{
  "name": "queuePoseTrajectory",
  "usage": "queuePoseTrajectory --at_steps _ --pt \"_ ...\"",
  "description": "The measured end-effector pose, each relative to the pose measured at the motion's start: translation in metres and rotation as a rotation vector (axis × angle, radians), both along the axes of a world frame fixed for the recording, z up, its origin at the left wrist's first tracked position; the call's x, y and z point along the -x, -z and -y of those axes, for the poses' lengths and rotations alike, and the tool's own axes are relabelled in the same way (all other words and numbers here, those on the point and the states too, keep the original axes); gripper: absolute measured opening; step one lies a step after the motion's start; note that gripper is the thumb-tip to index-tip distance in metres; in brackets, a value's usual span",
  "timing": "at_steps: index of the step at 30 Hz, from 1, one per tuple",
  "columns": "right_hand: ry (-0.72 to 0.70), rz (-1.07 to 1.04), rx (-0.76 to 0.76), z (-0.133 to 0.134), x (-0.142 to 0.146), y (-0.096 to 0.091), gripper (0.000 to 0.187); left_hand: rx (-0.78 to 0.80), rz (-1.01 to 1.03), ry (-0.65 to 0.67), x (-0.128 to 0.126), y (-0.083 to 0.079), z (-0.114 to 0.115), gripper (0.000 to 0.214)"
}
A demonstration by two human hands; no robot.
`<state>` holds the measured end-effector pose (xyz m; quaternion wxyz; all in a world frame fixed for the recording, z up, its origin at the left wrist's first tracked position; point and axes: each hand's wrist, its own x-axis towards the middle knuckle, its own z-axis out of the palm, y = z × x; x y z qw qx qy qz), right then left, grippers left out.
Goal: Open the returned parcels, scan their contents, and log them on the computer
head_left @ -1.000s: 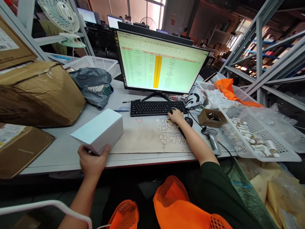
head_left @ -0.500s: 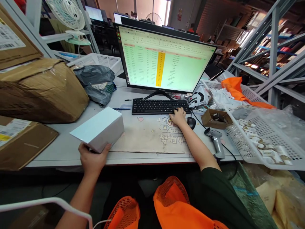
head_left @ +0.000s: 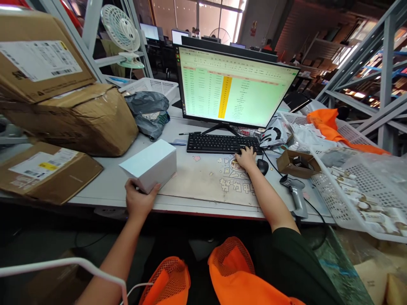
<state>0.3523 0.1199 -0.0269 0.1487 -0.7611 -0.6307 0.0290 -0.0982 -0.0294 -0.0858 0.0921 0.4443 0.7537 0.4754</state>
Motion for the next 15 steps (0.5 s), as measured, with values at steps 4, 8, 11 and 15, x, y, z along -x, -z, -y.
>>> queuePoseTrajectory --at_steps 4,8,11,15 --pt "-0.033 -0.093 -0.216 0.007 -0.002 -0.026 0.058 -0.096 0.074 0.025 0.004 -0.002 -0.001 0.099" --pt "-0.216 -0.288 -0.314 0.045 0.012 -0.054 0.051 -0.211 0.301 0.203 0.005 0.0 -0.002 0.09" --pt "-0.438 -0.344 -0.191 0.082 0.03 -0.052 0.049 -0.271 0.56 0.357 -0.009 0.006 -0.003 0.08" --pt "-0.244 -0.124 -0.013 0.091 0.038 -0.033 0.05 -0.355 0.559 0.407 -0.03 0.013 -0.005 0.077"
